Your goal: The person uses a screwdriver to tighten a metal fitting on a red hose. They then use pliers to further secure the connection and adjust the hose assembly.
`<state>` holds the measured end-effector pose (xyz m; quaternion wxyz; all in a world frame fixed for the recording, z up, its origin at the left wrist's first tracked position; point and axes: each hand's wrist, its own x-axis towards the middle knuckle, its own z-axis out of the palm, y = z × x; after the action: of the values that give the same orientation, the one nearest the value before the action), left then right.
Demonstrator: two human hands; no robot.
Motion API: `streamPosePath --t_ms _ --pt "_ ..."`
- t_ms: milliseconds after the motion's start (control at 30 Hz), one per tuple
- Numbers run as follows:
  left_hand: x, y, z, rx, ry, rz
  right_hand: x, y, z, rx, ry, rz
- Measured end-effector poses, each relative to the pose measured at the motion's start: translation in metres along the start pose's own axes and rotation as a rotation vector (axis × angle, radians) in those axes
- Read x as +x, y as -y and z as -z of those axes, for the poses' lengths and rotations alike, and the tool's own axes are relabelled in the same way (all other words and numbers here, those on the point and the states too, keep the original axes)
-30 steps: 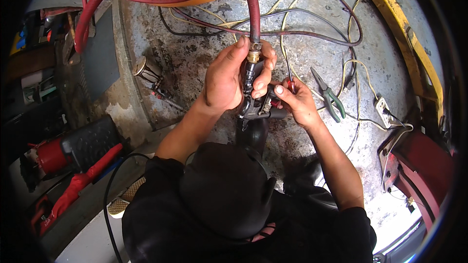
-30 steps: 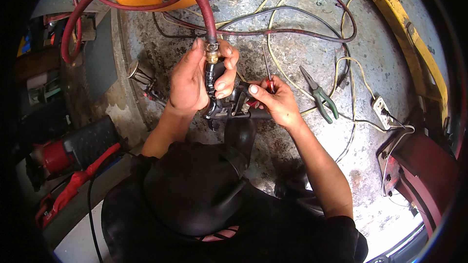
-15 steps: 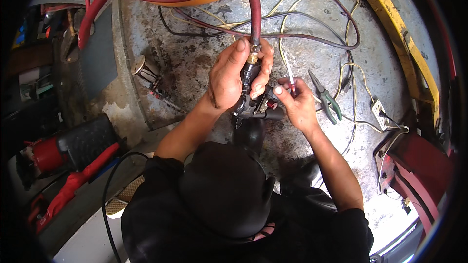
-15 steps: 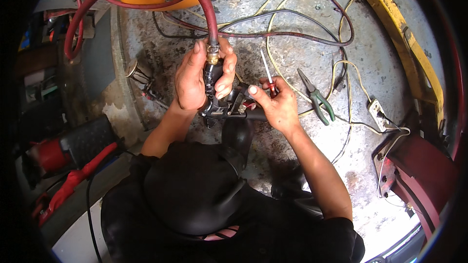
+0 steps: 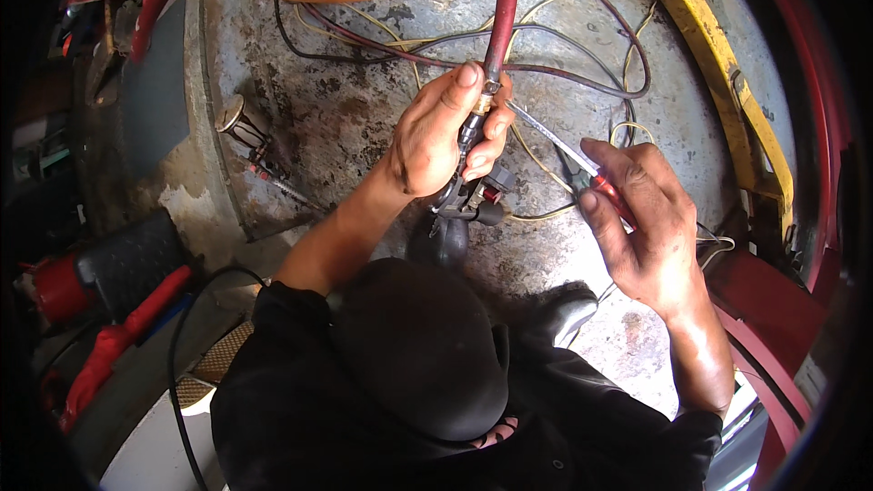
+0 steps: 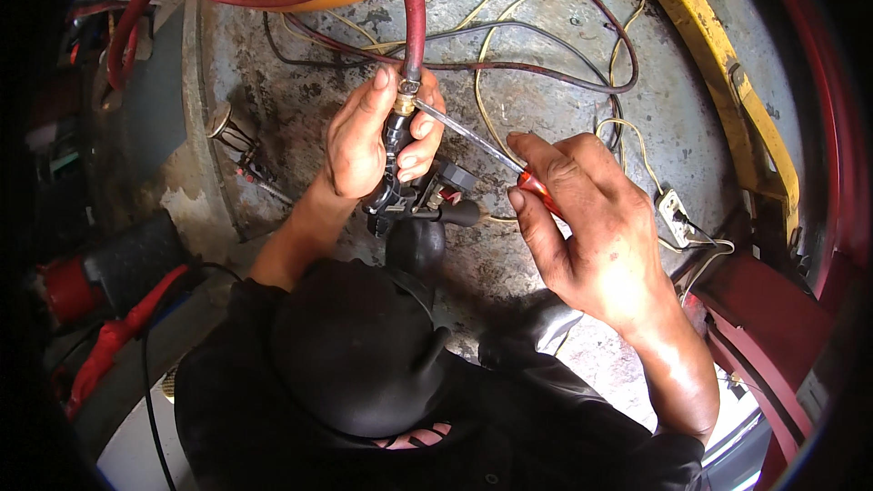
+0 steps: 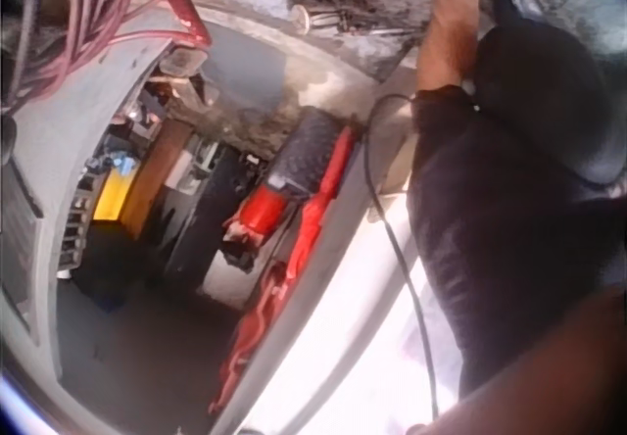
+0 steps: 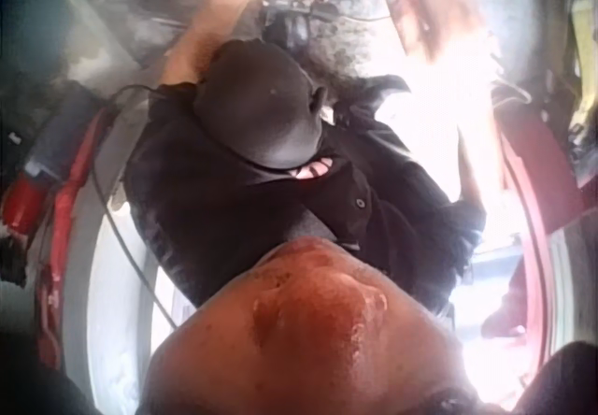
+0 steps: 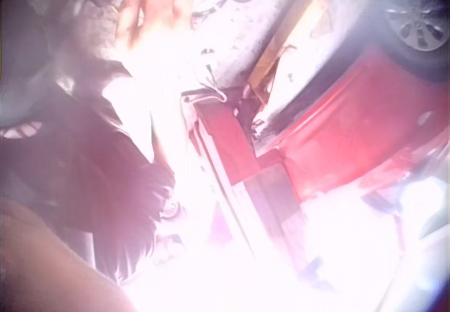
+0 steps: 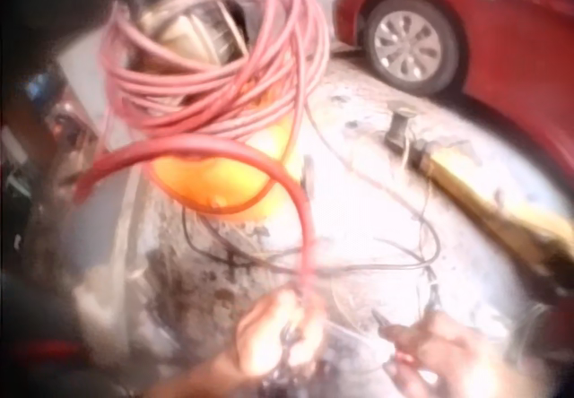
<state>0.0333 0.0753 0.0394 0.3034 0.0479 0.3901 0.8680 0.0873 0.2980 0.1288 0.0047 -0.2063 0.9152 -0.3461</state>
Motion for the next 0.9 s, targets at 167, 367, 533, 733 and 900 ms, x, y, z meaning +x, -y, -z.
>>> streamPosePath --t_ms 167,367,533,733,900 --pt "-0.002 -0.001 -0.005 0.041 -0.021 0.009 0.004 0.001 -0.002 -0.039 -0.006 -0.004" --pt "-0.001 0.0 0.0 -0.04 0.026 0.002 0.008 0.005 -0.002 -0.136 -0.018 0.007" --pt "-0.003 0.0 -0.013 0.007 -0.077 0.003 0.011 0.008 0.012 -0.423 -0.037 0.193" --pt "-0.002 0.002 -0.022 0.062 -0.107 0.023 0.01 0.013 0.026 -0.441 -0.062 0.299" --pt "0.001 0.008 -0.023 0.065 -0.116 0.001 0.012 0.014 0.024 -0.146 -0.056 0.029"
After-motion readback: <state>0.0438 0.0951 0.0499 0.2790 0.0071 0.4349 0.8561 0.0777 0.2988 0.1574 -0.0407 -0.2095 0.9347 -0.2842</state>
